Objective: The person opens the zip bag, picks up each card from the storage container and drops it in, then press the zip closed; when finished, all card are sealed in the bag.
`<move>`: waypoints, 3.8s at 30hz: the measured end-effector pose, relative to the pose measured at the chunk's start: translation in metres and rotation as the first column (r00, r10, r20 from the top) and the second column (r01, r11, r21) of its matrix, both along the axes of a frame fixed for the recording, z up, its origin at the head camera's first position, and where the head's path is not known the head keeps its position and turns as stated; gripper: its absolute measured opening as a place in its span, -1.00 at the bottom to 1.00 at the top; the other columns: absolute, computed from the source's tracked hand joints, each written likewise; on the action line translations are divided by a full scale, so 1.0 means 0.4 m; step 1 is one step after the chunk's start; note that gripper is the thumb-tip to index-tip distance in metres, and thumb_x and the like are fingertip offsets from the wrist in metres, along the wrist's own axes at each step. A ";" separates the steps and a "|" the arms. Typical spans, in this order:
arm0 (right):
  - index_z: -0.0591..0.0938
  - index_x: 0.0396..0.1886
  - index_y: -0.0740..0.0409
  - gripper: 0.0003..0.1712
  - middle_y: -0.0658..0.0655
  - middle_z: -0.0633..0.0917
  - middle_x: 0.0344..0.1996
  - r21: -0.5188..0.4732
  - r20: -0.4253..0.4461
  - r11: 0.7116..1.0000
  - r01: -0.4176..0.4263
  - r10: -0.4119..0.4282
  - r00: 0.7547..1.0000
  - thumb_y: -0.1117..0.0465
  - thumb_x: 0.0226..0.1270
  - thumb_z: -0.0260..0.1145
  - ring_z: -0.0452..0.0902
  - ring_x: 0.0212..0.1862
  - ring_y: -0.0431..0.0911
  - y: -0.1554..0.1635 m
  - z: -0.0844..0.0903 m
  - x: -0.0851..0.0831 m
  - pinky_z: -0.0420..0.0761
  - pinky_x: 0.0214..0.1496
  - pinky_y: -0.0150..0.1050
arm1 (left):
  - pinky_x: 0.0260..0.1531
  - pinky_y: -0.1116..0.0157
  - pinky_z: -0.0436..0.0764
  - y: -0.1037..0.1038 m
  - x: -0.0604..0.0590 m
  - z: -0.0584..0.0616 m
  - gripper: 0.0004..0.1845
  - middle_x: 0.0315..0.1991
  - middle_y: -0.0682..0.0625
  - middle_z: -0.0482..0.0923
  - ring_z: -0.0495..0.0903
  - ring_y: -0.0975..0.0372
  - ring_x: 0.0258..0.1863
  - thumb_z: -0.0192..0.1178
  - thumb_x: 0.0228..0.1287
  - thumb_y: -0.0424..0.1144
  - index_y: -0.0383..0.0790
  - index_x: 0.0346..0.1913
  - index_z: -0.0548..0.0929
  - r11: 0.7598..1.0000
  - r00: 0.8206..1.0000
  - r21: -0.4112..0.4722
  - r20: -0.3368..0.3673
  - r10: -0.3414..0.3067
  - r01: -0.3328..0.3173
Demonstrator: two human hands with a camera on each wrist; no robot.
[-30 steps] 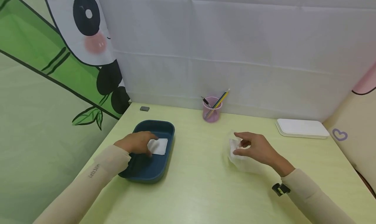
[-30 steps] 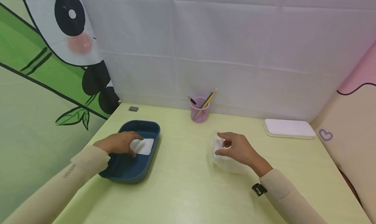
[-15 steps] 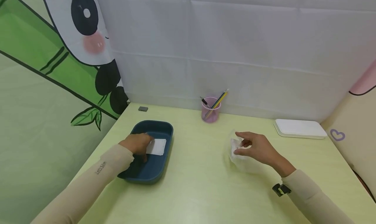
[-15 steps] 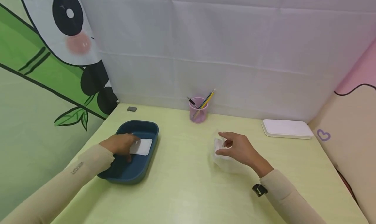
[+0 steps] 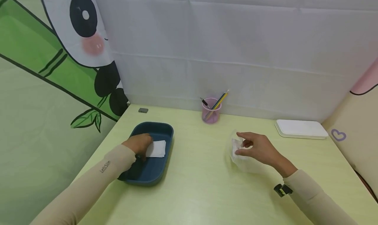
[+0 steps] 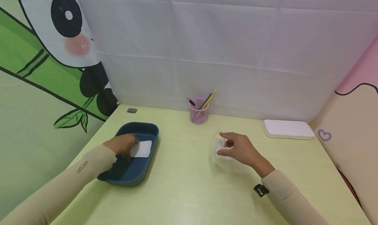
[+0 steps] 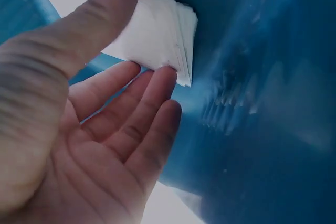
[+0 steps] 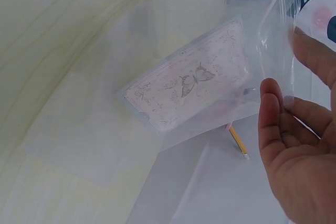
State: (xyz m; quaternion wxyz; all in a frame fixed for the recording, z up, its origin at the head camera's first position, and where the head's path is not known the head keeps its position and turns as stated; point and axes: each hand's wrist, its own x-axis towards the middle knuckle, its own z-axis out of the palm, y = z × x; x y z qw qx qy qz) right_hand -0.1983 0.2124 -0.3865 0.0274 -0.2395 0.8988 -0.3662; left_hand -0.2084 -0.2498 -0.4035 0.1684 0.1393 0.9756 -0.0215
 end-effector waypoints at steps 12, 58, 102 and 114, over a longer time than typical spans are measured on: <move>0.52 0.35 0.28 -0.17 0.06 0.70 -0.18 -0.003 0.010 1.000 0.003 -0.003 1.000 0.05 0.12 0.59 0.62 -0.14 -0.10 0.003 0.002 0.004 0.58 -0.14 -0.28 | -0.18 0.08 0.61 -0.004 -0.011 0.007 -0.45 -0.22 -0.03 0.55 0.52 0.15 -0.29 0.72 -0.29 -0.23 -0.21 -0.13 0.71 0.998 1.000 -0.060 -0.004 -0.020 0.019; 0.51 0.34 0.32 -0.15 0.07 0.70 -0.19 0.031 -0.001 0.999 0.006 -0.006 1.000 0.00 0.15 0.57 0.61 -0.13 -0.08 0.007 -0.010 -0.011 0.59 -0.13 -0.17 | -0.28 0.05 0.60 0.168 -0.005 0.183 -0.23 0.08 -0.10 0.43 0.56 0.08 -0.30 0.57 -0.06 -0.14 -0.19 0.29 0.55 0.991 0.981 0.108 -0.186 -0.056 0.078; 0.53 0.31 0.35 -0.17 0.01 0.70 -0.19 0.010 0.020 1.000 0.018 -0.019 1.000 0.07 0.10 0.60 0.60 -0.21 -0.15 -0.014 -0.020 0.003 0.60 -0.22 -0.28 | -0.52 0.27 0.55 0.550 0.027 0.140 -0.36 -0.06 0.07 0.43 0.54 0.25 -0.45 0.52 -0.05 0.07 -0.09 0.12 0.62 0.927 0.893 0.090 -0.318 -0.319 0.363; 0.55 0.31 0.30 -0.19 0.03 0.70 -0.15 -0.008 -0.002 1.000 0.028 -0.028 1.000 0.07 0.09 0.61 0.60 -0.19 -0.16 -0.022 -0.005 -0.001 0.61 -0.17 -0.28 | -0.42 0.44 0.50 0.582 0.013 0.118 -0.56 -0.06 0.01 0.38 0.47 0.31 -0.45 0.52 0.00 -0.19 -0.19 -0.08 0.56 0.891 0.916 0.264 -0.266 -0.300 0.369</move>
